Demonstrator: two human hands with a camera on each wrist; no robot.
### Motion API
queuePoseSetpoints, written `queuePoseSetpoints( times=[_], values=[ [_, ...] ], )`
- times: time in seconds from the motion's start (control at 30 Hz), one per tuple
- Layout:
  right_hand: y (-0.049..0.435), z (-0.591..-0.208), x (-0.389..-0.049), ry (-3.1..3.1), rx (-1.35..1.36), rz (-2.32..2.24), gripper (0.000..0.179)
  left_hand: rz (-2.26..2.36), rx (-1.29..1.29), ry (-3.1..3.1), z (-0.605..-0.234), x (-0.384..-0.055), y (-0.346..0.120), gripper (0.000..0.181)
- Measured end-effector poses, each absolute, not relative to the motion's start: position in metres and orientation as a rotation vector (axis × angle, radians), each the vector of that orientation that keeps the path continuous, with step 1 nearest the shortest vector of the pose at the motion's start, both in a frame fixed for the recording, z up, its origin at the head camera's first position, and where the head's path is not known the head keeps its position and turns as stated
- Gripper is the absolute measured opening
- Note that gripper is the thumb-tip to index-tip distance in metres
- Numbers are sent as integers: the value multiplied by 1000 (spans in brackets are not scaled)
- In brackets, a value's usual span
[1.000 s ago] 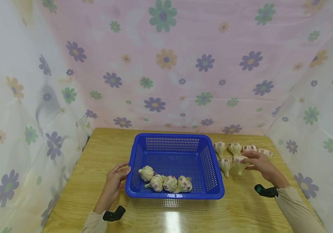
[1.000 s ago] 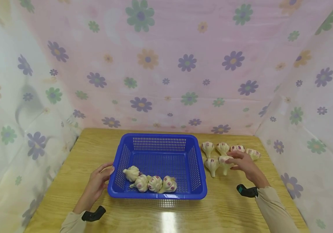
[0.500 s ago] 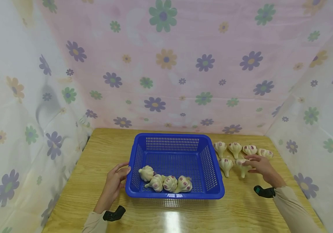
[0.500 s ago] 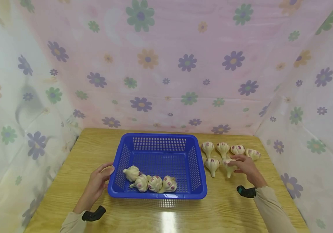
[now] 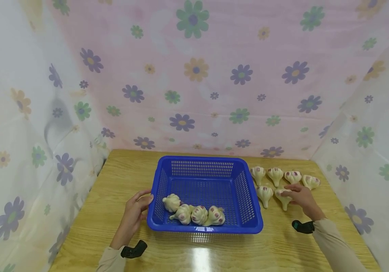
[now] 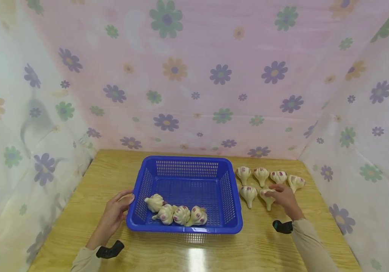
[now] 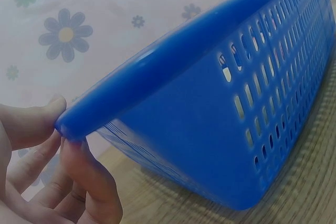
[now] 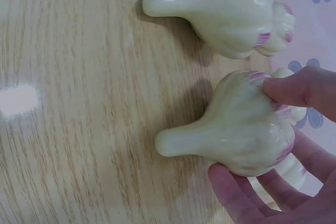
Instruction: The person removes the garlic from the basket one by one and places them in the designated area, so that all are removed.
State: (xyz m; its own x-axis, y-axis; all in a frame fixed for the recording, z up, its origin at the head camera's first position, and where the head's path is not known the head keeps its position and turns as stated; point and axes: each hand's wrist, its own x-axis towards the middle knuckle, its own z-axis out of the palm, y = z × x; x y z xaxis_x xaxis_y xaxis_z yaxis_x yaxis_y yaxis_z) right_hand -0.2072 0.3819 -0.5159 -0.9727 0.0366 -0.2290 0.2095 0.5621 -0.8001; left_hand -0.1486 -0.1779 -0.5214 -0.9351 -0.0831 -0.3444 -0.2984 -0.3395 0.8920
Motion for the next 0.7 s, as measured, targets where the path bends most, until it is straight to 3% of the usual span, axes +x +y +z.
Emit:
queuePoseSetpoints(
  times=[0.3, 0.7],
  values=[
    [379, -524, -211, 2662, 236, -1352, 68, 2412, -498, 1741, -525, -148, -178, 47],
    [380, -520, -207, 2665, 171, -1351, 61, 2403, -476, 1763, -525, -147, -178, 46]
  ],
)
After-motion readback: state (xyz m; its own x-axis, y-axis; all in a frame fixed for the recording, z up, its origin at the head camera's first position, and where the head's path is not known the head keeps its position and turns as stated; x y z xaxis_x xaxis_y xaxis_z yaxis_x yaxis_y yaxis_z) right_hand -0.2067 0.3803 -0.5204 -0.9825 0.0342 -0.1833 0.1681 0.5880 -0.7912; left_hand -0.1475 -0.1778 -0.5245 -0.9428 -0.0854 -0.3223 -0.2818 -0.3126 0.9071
